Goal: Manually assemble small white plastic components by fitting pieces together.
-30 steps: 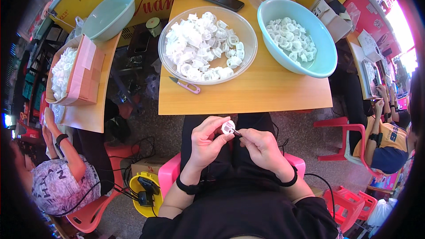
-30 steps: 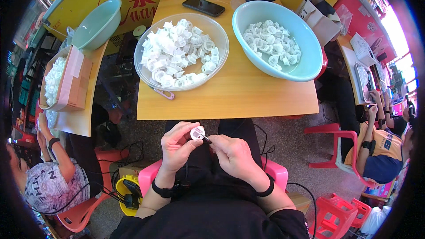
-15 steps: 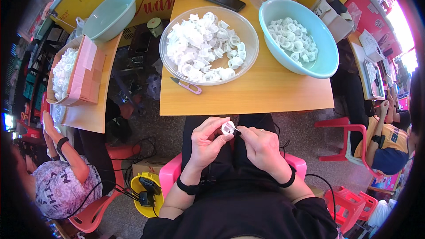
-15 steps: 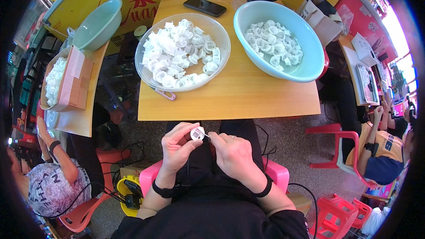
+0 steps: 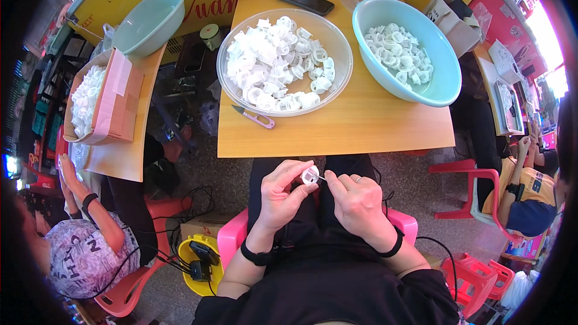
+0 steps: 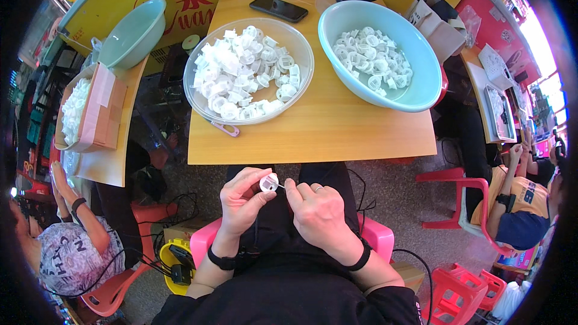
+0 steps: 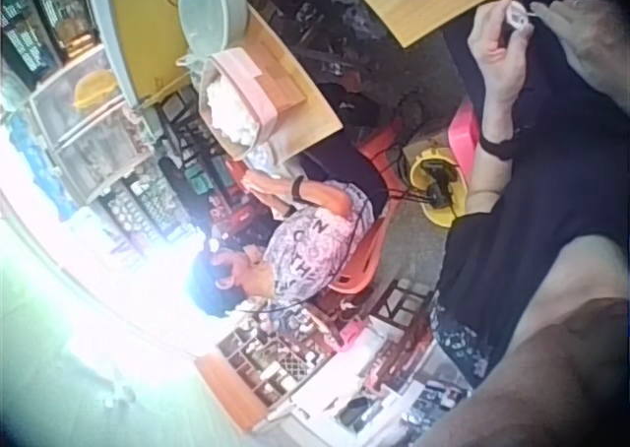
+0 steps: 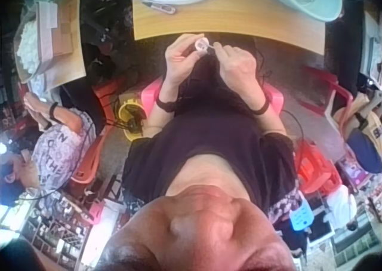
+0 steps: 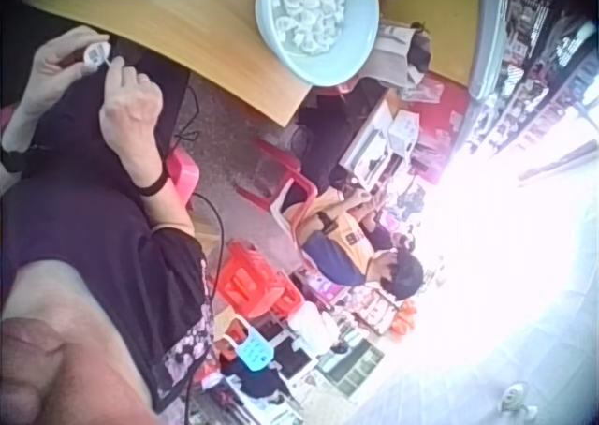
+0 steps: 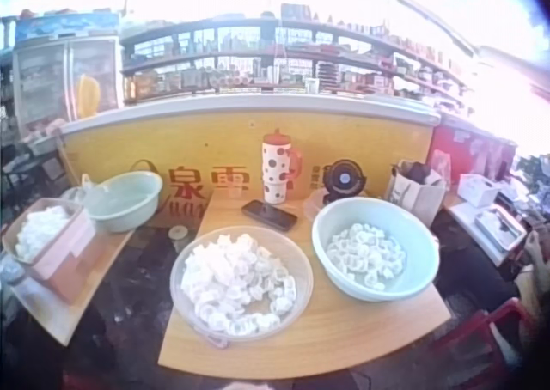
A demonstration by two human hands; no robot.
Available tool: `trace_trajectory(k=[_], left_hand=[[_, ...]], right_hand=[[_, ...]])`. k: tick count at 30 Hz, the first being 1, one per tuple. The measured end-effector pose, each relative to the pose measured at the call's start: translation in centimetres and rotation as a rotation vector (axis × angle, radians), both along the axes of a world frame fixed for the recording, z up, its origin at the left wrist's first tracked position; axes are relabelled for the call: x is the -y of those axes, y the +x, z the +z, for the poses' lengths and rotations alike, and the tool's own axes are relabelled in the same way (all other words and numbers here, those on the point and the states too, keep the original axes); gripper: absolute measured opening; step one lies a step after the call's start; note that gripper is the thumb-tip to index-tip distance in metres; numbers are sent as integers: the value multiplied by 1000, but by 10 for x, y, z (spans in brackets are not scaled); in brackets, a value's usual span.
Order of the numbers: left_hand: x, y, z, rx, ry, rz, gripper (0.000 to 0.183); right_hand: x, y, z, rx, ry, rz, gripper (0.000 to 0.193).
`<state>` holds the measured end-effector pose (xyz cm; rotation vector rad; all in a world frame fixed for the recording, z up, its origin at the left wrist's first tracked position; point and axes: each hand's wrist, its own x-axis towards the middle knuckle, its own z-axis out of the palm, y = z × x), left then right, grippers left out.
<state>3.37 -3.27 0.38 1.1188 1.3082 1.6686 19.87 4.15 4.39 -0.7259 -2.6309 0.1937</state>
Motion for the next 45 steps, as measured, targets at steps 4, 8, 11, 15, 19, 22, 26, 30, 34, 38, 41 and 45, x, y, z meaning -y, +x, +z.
trace_trajectory(k=[4,8,11,15,19,22,26,30,34,38,41,45], left_hand=[[0,-1,-2,-60,7,-9,42],[0,-1,-3,-64,12,3,43],[0,-3,-1,-150,59,29,43],[0,-6,-3,-217,55,-2,43],[-1,-1,-9,8,54,-33,40],[-2,0,-9,57,73,-37,39],[-1,-2,-8,97,50,-40,39],[-1,-4,-8,78,60,-68,42],[0,-5,-10,69,72,-69,42],[0,-5,-8,49,73,-71,42],[1,-6,-8,15,50,-60,43],[1,-7,-9,-29,48,-38,42]], right_hand=[[2,-1,3,51,45,-3,37],[1,-2,7,121,89,20,36],[0,-5,12,169,138,58,37],[-3,-10,18,252,136,114,36],[-6,-7,17,149,56,103,34],[-4,-3,17,24,-33,52,34],[1,-1,15,25,-22,35,36],[2,-2,13,89,30,35,36],[3,-4,15,140,96,33,37],[3,-4,18,190,162,47,39],[3,-5,23,229,210,74,39],[3,-8,27,306,269,105,39]])
